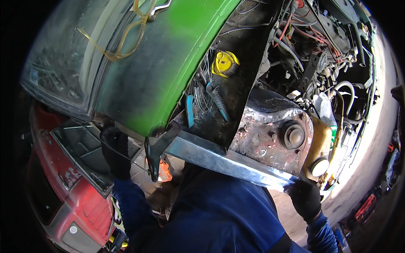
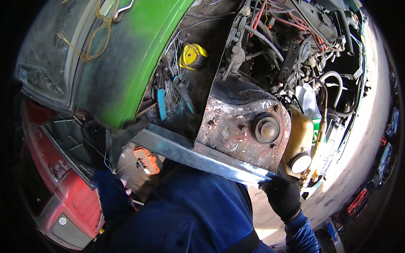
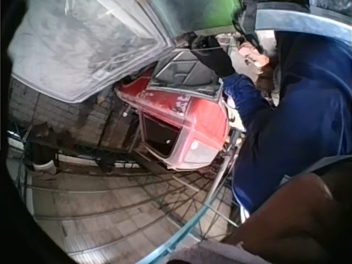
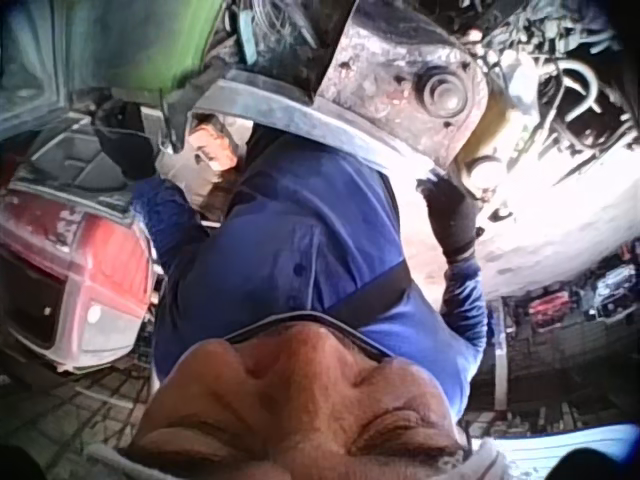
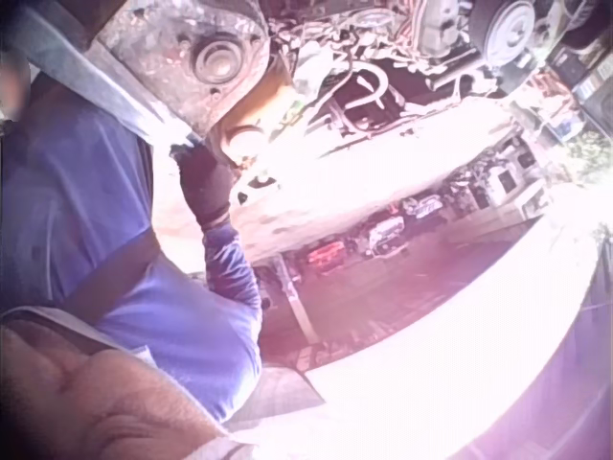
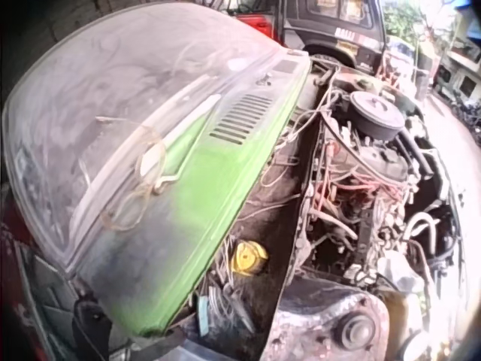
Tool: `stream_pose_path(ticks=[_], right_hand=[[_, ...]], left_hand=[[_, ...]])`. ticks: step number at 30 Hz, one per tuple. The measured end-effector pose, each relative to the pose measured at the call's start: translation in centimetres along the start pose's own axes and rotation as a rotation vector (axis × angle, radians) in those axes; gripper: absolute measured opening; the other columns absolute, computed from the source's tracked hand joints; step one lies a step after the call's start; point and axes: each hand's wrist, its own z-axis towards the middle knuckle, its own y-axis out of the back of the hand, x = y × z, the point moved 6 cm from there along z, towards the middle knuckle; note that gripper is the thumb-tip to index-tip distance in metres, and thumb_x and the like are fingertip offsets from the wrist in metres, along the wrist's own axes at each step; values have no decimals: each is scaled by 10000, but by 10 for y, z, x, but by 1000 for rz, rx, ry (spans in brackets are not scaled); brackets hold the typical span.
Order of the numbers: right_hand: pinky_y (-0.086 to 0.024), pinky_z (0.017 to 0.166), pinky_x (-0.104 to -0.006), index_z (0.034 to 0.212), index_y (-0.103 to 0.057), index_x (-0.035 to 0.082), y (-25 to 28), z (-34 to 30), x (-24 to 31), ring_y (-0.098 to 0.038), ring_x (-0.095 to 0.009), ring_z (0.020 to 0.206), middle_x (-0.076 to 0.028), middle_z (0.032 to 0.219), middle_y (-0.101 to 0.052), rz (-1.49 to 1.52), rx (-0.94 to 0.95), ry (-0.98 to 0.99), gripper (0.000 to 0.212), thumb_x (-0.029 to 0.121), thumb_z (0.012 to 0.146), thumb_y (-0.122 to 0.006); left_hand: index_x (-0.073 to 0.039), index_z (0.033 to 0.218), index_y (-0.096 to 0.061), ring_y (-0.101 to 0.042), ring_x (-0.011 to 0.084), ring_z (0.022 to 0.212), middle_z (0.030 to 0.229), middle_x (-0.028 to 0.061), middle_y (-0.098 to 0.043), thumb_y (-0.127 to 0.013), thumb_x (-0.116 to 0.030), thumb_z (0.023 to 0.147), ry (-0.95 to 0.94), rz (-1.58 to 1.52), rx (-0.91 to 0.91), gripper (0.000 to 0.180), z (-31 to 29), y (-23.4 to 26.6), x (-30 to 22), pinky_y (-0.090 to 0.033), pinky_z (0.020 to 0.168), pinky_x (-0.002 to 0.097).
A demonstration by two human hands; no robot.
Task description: The person positions a metal bar against the front frame of a green car with the hood open, then uses a tape measure to check dimensions and alignment. The person repeatedly adjusts the bar's position and re-measures to verify fit.
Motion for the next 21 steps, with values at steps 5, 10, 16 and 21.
stream_pose_path(ticks=[5, 10, 16, 21], right_hand=[[-642, 796, -376, 1091, -905, 81, -3, -1, 1, -837, -280, 863, -145, 1043, -875, -27, -8, 6, 146, 89, 972, -822], [-637, 784, -380, 1064, -898, 65, -7, -3, -2, -830, -292, 853, -143, 1006, -867, -40, -50, 80, 121, 103, 983, -816], [-630, 752, -376, 1033, -889, 54, -8, -5, -13, -830, -287, 839, -125, 953, -855, -37, -5, 64, 108, 138, 1009, -825], [-621, 707, -378, 1042, -900, 72, -6, -6, -3, -823, -283, 803, -118, 930, -849, -62, -127, 325, 136, 192, 1019, -841]], left_hand=[[-31, 1316, -632, -649, 167, 1103, 1213, 67, -652, -765, 8, 1018, -2, -44, -29, 329, -3, -1, 5, -550, 1007, 348], [-18, 1336, -629, -664, 175, 1166, 1275, 87, -677, -761, 17, 1043, -47, -3, 6, 323, -4, -2, 3, -539, 1058, 350], [-24, 1313, -619, -649, 144, 1105, 1210, 56, -667, -750, 3, 1063, 5, -221, 47, 284, 0, -9, 2, -551, 998, 322], [-45, 1299, -622, -625, 113, 1051, 1155, 26, -654, -733, -4, 1079, -15, -264, 58, 250, 1, -11, 6, -550, 956, 313]])
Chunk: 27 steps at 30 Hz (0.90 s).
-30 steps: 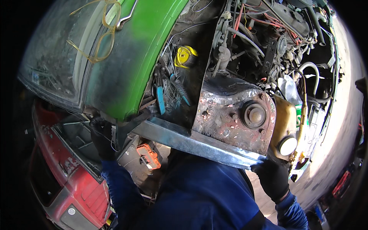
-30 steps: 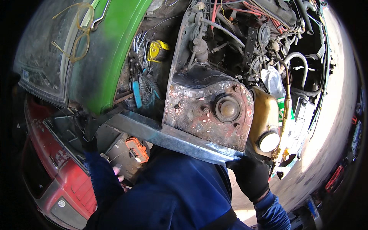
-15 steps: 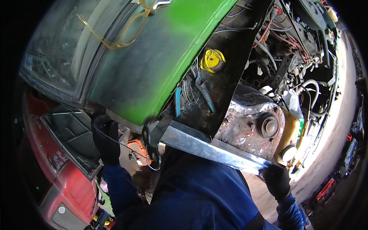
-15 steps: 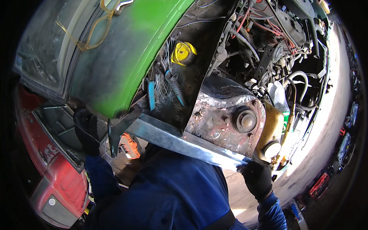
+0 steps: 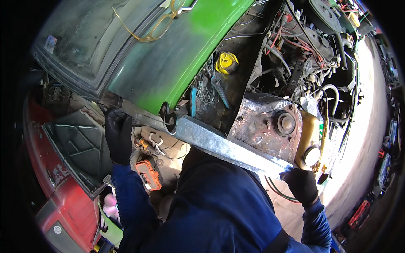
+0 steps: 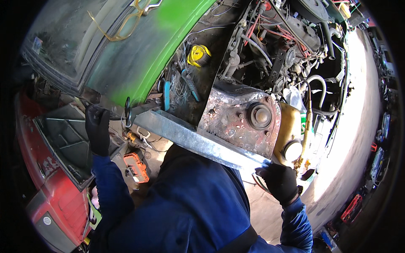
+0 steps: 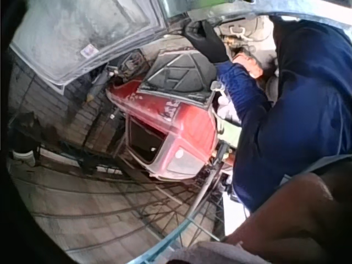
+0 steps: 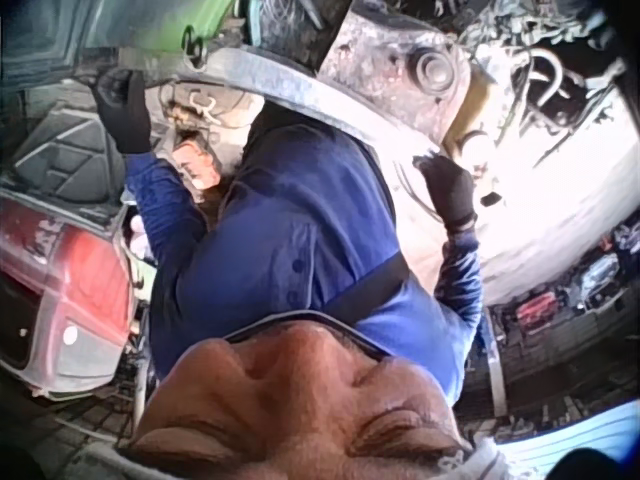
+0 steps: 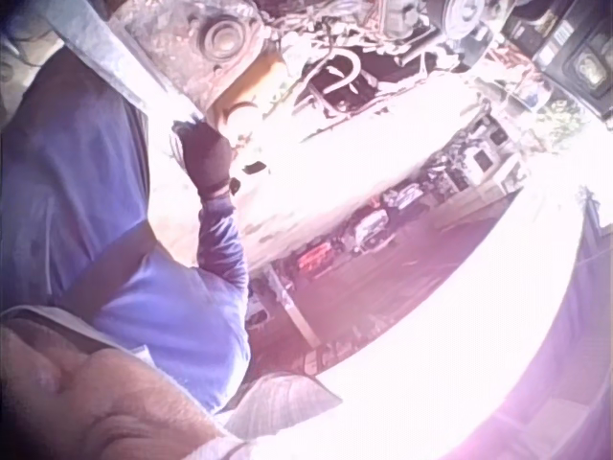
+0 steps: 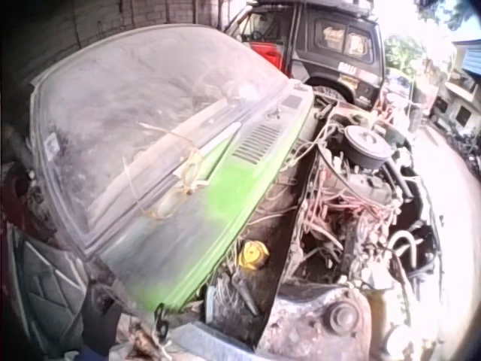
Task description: The person positions a metal bar against the front frame of a green car with the hood open, then uses a tape measure to check dimensions and alignment. The person repeatedly adjusts the bar's position and re-measures to verify fit.
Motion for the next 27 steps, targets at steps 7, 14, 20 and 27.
stream_pose_path(ticks=[7, 14, 20, 27], right_hand=[[-550, 581, -441, 868, -875, 114, 5, -1, 8, -749, -334, 641, -116, 728, -760, -357, -44, 60, 355, 436, 1015, -861], [-573, 661, -438, 894, -808, 55, 59, 34, 62, -742, -329, 707, -136, 758, -737, -273, -293, 111, 345, 363, 906, -965], [-540, 893, -522, 1120, -804, 44, 51, 128, 149, -701, -403, 1021, -161, 1074, -739, -487, -394, 732, 313, 292, 944, -878], [-501, 1033, -528, 1154, -845, 147, -15, 270, 179, -700, -362, 1172, -140, 1225, -751, -1018, -224, 663, 283, 367, 1017, -731]], left_hand=[[-39, 1334, -653, -642, 111, 1080, 1194, 33, -687, -745, -48, 1085, -35, -19, -72, 266, -3, -6, 2, -551, 965, 304], [-13, 1525, -636, -687, 200, 1206, 1350, 122, -732, -762, -148, 1100, -69, 82, -281, 464, -50, -8, -9, -568, 1041, 377], [-16, 1539, -619, -663, 261, 1279, 1420, 156, -680, -766, -131, 1091, 36, 88, -329, 485, -115, -37, 8, -527, 1138, 411], [-20, 1499, -638, -665, 284, 1305, 1452, 142, -683, -789, -138, 1073, 30, 198, -221, 467, -200, -59, 57, -533, 1145, 434]])
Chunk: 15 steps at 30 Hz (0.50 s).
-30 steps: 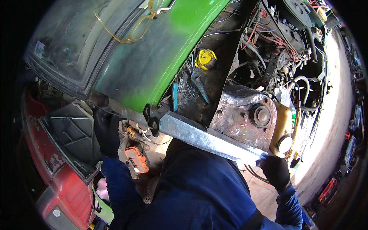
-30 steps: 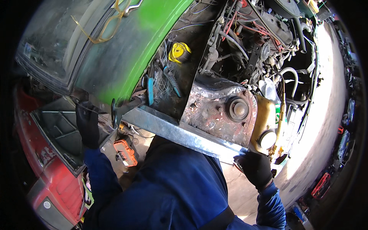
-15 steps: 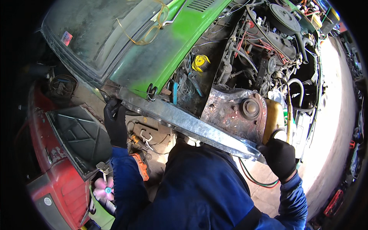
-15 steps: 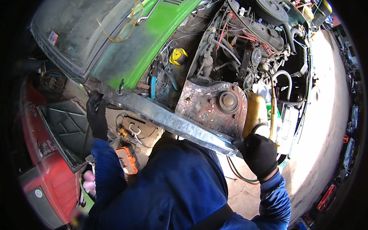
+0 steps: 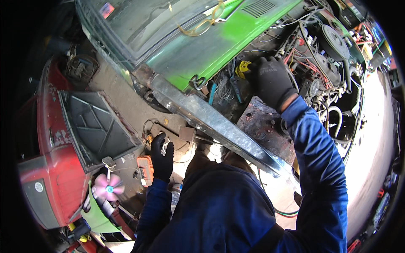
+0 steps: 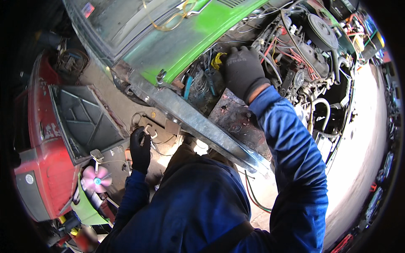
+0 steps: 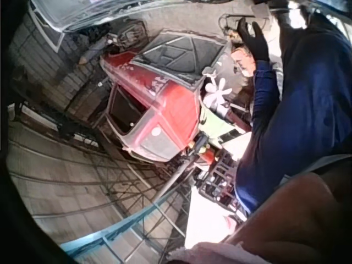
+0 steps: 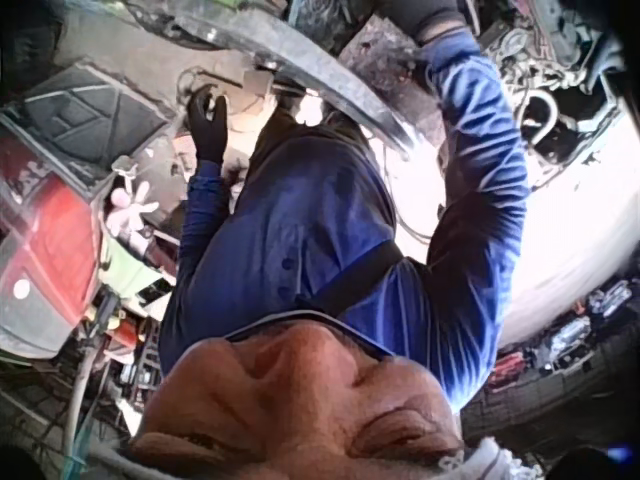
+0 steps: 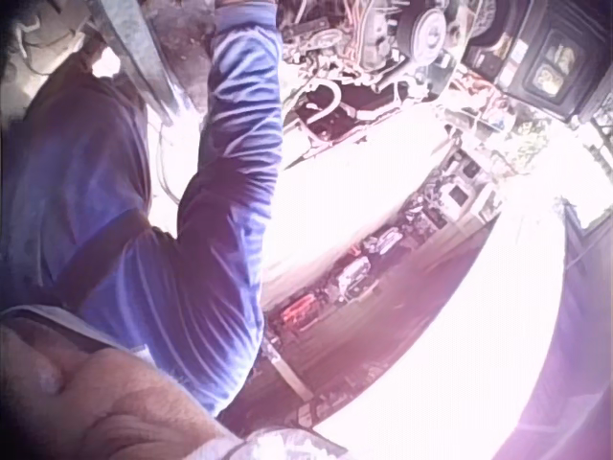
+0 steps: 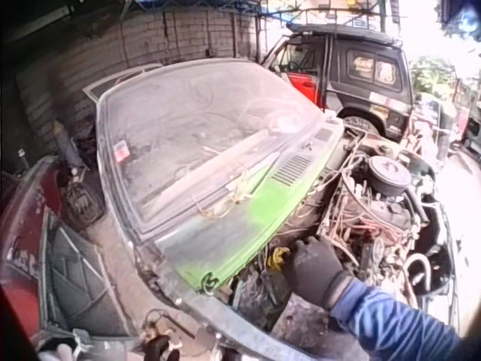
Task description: The person positions a metal bar against the front frame of a green car with the hood open, then uses a tape measure to check dimensions and alignment. The person repeatedly adjusts the bar's position and re-measures to verify fit.
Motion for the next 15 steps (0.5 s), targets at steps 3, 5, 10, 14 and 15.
stream_pose_path(ticks=[3, 5, 10, 14, 15], right_hand=[[-510, 1064, -548, 1201, -841, 137, -5, 24, -1, -706, -396, 1210, -169, 1258, -774, 31, -60, -37, 352, 396, 975, -764], [-524, 1056, -570, 1211, -840, 128, -6, 29, 6, -724, -413, 1199, -187, 1263, -794, 27, -36, -8, 360, 396, 983, -762], [-557, 963, -587, 1240, -835, 134, -8, 35, 33, -727, -436, 1101, -182, 1221, -783, -115, -19, 73, 361, 375, 979, -767], [-601, 982, -600, 1271, -817, 234, -43, 62, 12, -786, -399, 1151, -151, 1236, -820, -69, 168, 8, 471, 507, 889, -796], [-606, 981, -599, 1278, -815, 231, -54, 64, 4, -788, -398, 1149, -145, 1236, -822, -74, 212, -4, 475, 511, 895, -792]], left_hand=[[-44, 1483, -651, -682, 305, 1254, 1424, 148, -691, -798, -128, 1047, 63, 37, 40, 468, -43, -2, 41, -560, 1097, 440], [-50, 1483, -654, -687, 300, 1220, 1396, 150, -696, -808, -148, 1040, 165, 34, 39, 479, -75, -4, 76, -574, 1062, 433], [-50, 1436, -674, -726, 311, 1148, 1377, 163, -722, -834, -218, 1037, 304, 63, 44, 461, -151, -6, 169, -610, 988, 444], [-55, 1421, -688, -732, 312, 1155, 1354, 171, -742, -836, -294, 1034, 507, 68, 116, 478, -197, -7, 234, -610, 984, 441], [-48, 1409, -695, -734, 315, 1174, 1353, 175, -748, -833, -290, 1030, 521, 63, 99, 471, -204, -4, 243, -611, 997, 439]])
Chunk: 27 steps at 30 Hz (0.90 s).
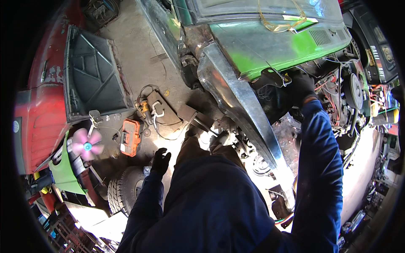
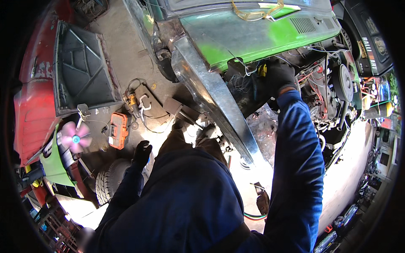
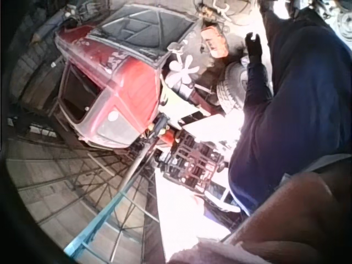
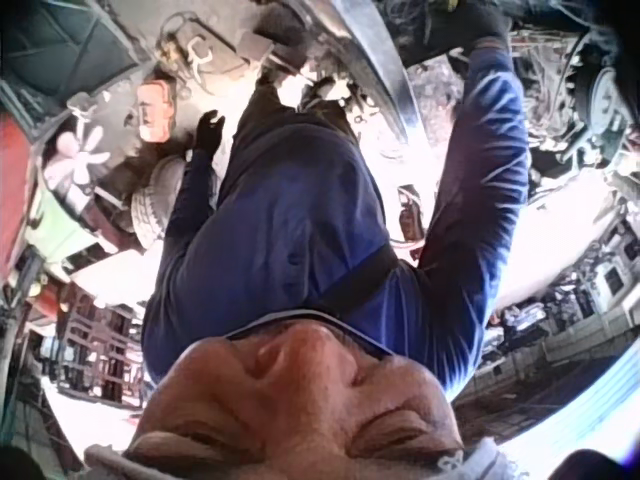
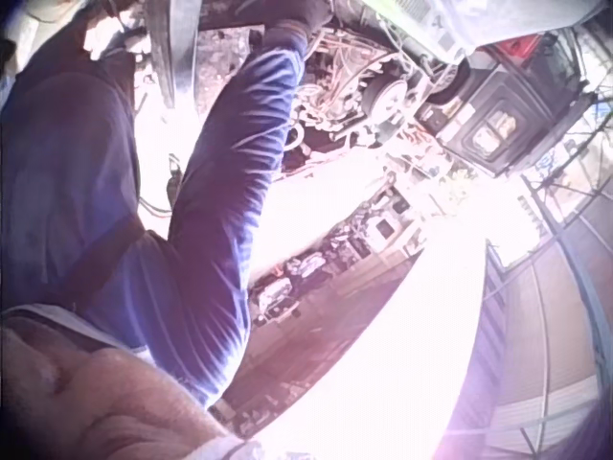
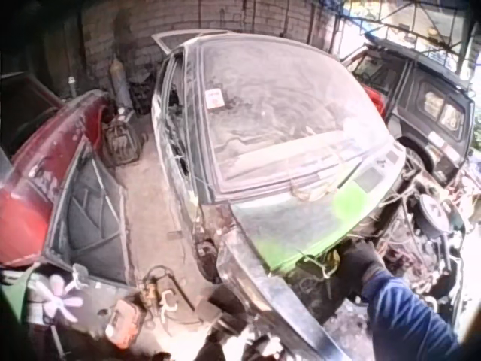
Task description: The person positions a metal bar against the front frame of a green car with the hood open, then uses a tape measure to check dimensions and alignment. The person repeatedly adjusts the bar's position and re-measures to verify fit.
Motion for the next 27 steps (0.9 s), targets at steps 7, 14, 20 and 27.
stream_pose_path(ticks=[7, 14, 20, 27], right_hand=[[-574, 1030, -624, 1313, -828, 220, -23, 27, -10, -738, -424, 1253, -185, 1360, -775, -94, 120, -104, 479, 483, 917, -772], [-532, 944, -601, 1419, -664, 72, 61, -38, -2, -675, -415, 1156, -205, 1245, -699, -159, -195, -17, 678, 384, 841, -834], [-586, 1021, -517, 1506, -661, 9, 106, -172, -2, -734, -393, 1172, -270, 1306, -707, 895, -429, -102, 671, 206, 880, -799], [-475, 1233, -446, 1718, -483, 33, 72, -257, 92, -592, -289, 1482, -157, 1561, -643, 1822, -106, -50, 717, 122, 1037, -691]], left_hand=[[-54, 1416, -697, -742, 310, 1164, 1352, 172, -746, -819, -264, 1042, -53, -28, -2, 446, 18, 22, -2, -618, 988, 443], [-46, 1416, -722, -751, 235, 1178, 1383, 142, -764, -771, -131, 1095, -274, -127, -1, 335, 49, 74, -140, -613, 1012, 372], [31, 1407, -714, -747, 210, 1195, 1257, 127, -791, -669, -113, 1129, -274, -463, 399, 317, 31, 85, -327, -596, 1069, 372], [42, 1556, -592, -775, 207, 1111, 1250, 141, -779, -564, -168, 1206, -356, -537, 970, 409, -18, 18, -493, -629, 1040, 378]])
